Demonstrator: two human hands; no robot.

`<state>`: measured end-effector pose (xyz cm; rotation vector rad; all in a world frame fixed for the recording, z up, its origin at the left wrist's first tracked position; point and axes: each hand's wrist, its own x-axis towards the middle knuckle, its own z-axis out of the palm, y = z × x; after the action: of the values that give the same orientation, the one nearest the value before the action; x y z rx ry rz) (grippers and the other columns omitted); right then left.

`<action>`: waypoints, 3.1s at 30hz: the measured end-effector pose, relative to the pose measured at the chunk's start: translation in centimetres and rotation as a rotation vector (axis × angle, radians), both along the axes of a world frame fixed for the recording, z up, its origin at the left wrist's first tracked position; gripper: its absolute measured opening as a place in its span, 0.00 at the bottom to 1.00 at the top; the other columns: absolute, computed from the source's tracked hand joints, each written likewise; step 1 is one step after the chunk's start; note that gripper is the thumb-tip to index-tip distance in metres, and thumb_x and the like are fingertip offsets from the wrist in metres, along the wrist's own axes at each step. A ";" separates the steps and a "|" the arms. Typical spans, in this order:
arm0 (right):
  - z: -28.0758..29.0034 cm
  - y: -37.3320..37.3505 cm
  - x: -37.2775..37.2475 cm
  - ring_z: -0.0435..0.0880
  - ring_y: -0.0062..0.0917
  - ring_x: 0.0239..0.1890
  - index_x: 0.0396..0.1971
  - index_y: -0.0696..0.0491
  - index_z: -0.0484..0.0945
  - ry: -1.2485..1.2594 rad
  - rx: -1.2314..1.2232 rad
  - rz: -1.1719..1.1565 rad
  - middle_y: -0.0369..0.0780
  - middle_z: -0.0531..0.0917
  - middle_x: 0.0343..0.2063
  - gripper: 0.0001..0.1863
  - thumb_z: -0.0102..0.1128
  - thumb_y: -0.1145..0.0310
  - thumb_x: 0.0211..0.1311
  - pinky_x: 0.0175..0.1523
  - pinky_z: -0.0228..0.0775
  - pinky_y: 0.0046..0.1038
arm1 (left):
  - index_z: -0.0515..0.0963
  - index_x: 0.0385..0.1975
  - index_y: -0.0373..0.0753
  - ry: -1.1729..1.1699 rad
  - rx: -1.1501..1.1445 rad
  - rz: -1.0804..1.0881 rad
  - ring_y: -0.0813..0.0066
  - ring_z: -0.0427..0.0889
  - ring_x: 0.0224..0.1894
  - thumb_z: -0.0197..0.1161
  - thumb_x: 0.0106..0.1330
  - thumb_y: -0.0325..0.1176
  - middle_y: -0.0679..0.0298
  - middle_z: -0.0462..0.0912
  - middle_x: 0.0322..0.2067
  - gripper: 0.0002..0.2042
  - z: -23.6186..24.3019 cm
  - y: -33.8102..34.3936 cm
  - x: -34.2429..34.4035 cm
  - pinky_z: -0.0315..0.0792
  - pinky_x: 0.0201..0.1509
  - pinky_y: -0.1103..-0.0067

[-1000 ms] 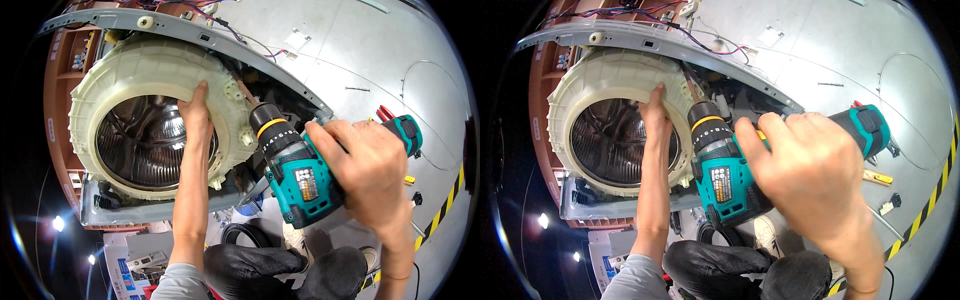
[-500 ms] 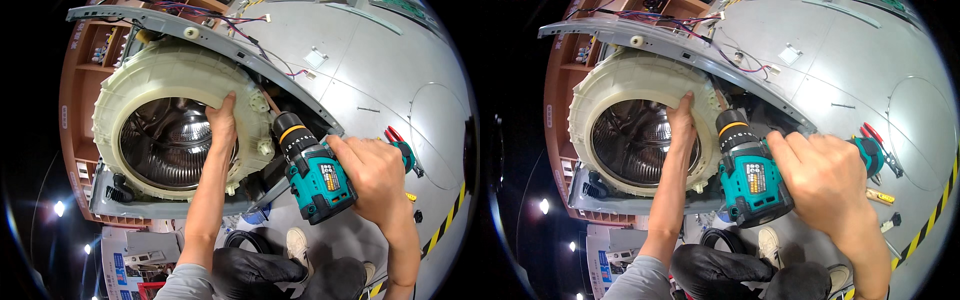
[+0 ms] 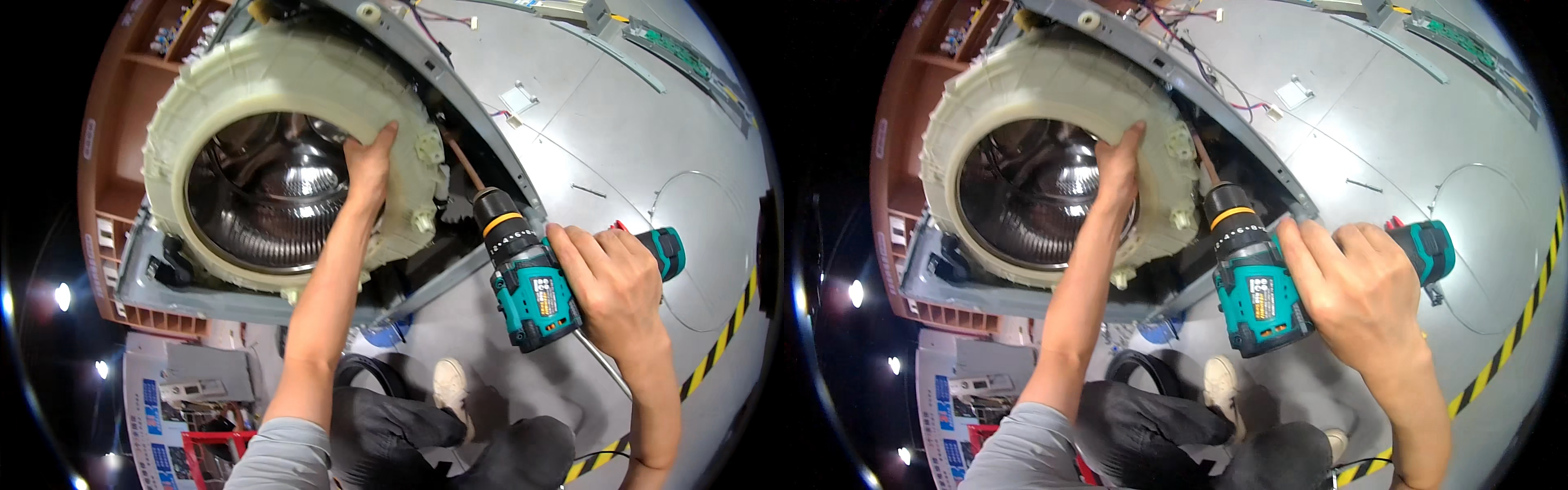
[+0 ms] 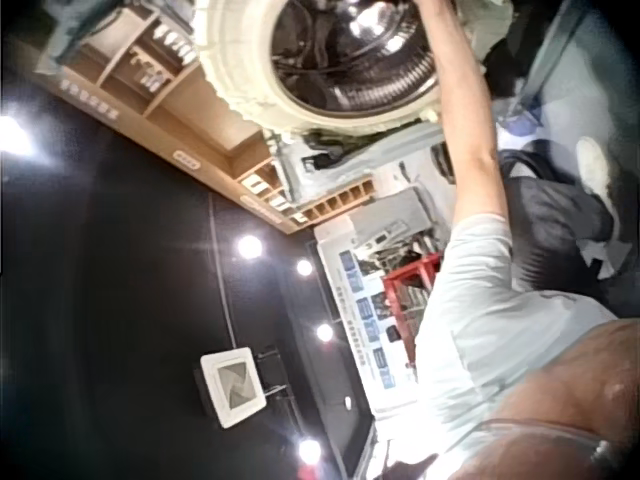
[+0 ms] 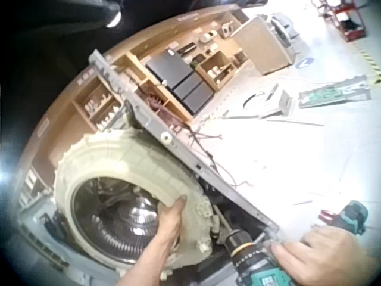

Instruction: The person uses a drill with a long bit to drive screws into the outer casing and internal assembly of a washing machine. The person picks up screws from a pile, aligns them with pre-drilled holes on the plastic and metal components, and secures them one by one while holding parts in place.

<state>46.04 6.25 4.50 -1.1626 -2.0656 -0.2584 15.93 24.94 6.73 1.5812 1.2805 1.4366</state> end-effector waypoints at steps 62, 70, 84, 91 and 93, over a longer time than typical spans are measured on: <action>0.9 -23.8 5.2 0.79 0.29 0.26 0.41 0.64 0.75 0.483 -0.820 -0.484 0.44 0.79 0.28 0.25 0.66 0.68 0.40 0.31 0.70 0.26 | 0.73 0.42 0.35 -0.567 -0.494 -0.481 0.66 0.82 0.43 0.54 0.70 0.27 0.52 0.82 0.41 0.06 -6.1 -24.5 -18.6 0.78 0.47 0.71; -1.7 -25.0 7.1 0.78 0.28 0.25 0.41 0.64 0.74 0.759 -0.796 -0.421 0.44 0.79 0.27 0.26 0.67 0.67 0.39 0.31 0.70 0.26 | 0.72 0.40 0.37 -0.559 -0.473 -0.660 0.64 0.83 0.41 0.57 0.67 0.26 0.48 0.82 0.41 0.05 0.1 -19.6 -11.9 0.79 0.45 0.70; -4.4 -24.7 7.5 0.78 0.26 0.24 0.41 0.65 0.73 1.375 -0.846 -0.110 0.44 0.78 0.26 0.28 0.68 0.67 0.38 0.30 0.70 0.25 | 0.76 0.36 0.29 0.375 -0.315 -0.725 0.77 0.81 0.31 0.61 0.63 0.22 0.61 0.79 0.32 0.05 12.5 -13.6 -0.9 0.76 0.35 0.82; -5.9 -21.7 4.2 0.78 0.25 0.23 0.41 0.65 0.73 1.682 -0.986 0.084 0.44 0.78 0.25 0.28 0.69 0.67 0.37 0.29 0.70 0.25 | 0.69 0.52 0.32 -0.226 -0.327 -0.812 0.69 0.81 0.36 0.59 0.67 0.33 0.55 0.80 0.37 0.17 13.1 -12.1 2.5 0.76 0.43 0.76; -6.9 -21.1 3.9 0.77 0.25 0.23 0.41 0.65 0.73 1.778 -0.953 0.209 0.44 0.78 0.25 0.28 0.69 0.67 0.37 0.29 0.70 0.25 | 0.65 0.57 0.34 -0.245 -0.329 -0.665 0.69 0.81 0.33 0.54 0.70 0.44 0.55 0.79 0.38 0.23 13.3 -12.3 3.9 0.74 0.41 0.74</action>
<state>49.89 -14.85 -2.39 -0.8993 -0.5278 1.4642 19.87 12.62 19.99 1.3694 0.6989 0.9064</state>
